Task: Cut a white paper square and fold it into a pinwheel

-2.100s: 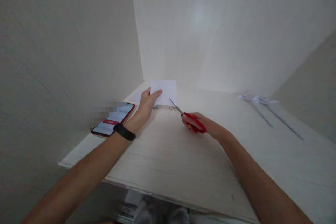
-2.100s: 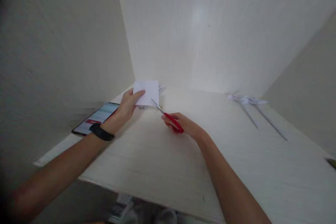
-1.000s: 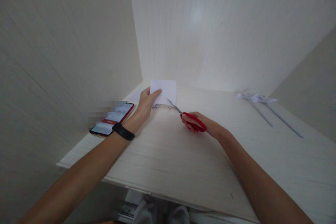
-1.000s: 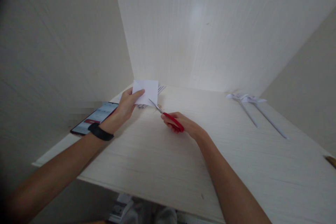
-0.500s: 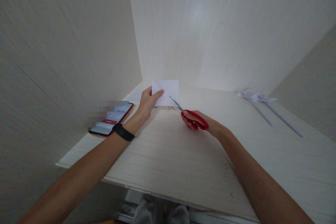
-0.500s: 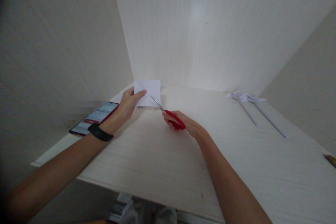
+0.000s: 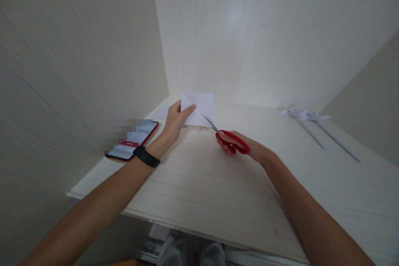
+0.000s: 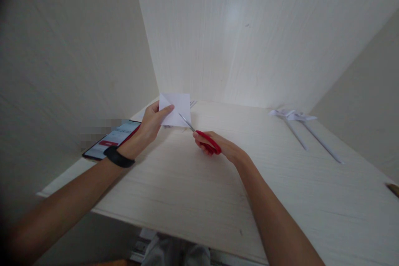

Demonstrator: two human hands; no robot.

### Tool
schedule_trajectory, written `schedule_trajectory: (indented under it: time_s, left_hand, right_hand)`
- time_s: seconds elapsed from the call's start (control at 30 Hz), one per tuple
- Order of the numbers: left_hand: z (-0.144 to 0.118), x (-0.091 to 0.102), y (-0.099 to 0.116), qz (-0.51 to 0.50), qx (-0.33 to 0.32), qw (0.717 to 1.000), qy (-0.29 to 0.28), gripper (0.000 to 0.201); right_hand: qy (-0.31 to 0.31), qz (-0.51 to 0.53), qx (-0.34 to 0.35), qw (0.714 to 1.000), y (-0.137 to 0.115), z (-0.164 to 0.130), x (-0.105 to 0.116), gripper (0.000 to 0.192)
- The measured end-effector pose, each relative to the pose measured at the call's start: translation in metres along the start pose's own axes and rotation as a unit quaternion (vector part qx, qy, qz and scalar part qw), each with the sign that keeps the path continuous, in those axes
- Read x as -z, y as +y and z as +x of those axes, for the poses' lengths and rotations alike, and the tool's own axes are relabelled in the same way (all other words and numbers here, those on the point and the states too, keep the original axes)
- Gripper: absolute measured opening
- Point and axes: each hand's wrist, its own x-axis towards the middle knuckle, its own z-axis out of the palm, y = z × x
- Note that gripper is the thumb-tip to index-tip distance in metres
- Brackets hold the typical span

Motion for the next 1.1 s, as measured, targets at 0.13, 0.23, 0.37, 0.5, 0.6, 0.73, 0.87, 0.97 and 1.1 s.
schedule_trajectory:
  time_s: [0.13,0.23,0.37,0.5,0.6,0.73,0.87,0.97,1.1]
  left_hand:
    - [0.0003,0.0004,-0.0008,-0.007,-0.006,1.0,0.0,0.029]
    - [0.0007,0.0006,-0.0023,-0.008,-0.005,1.0,0.0,0.029]
    - [-0.0001,-0.0003,-0.001,-0.008,-0.004,1.0,-0.001,0.028]
    - [-0.0009,-0.0009,0.001,-0.005,-0.003,1.0,0.003,0.027]
    - [-0.0003,-0.0005,0.0003,-0.005,0.0,1.0,0.006,0.029]
    - [0.0007,0.0001,-0.0012,-0.008,0.0,1.0,0.007,0.03]
    - [0.0011,-0.0001,-0.0014,-0.01,0.001,1.0,0.009,0.03]
    - [0.0019,0.0001,-0.0025,-0.008,0.001,1.0,0.009,0.029]
    - [0.0033,0.001,-0.0047,-0.008,0.0,1.0,0.009,0.03]
  right_hand:
    - [0.005,0.001,-0.004,1.0,0.0001,0.0016,-0.0015,0.057]
    - [0.008,0.001,-0.004,1.0,0.0022,0.003,-0.0017,0.056]
    - [0.007,0.002,0.0,1.0,0.0054,0.0038,-0.0016,0.055]
    - [0.011,0.004,0.004,1.0,0.0041,0.003,-0.0028,0.056]
    - [0.015,0.005,0.007,1.0,0.0018,0.0026,-0.0038,0.056]
    - [0.019,0.003,0.008,1.0,0.0012,0.0027,-0.0039,0.056]
    - [0.023,0.002,0.01,1.0,0.0021,0.0027,-0.0041,0.056]
    - [0.026,0.003,0.01,1.0,0.0027,0.0025,-0.005,0.055]
    - [0.031,0.006,0.004,0.999,0.0035,0.003,-0.0057,0.054]
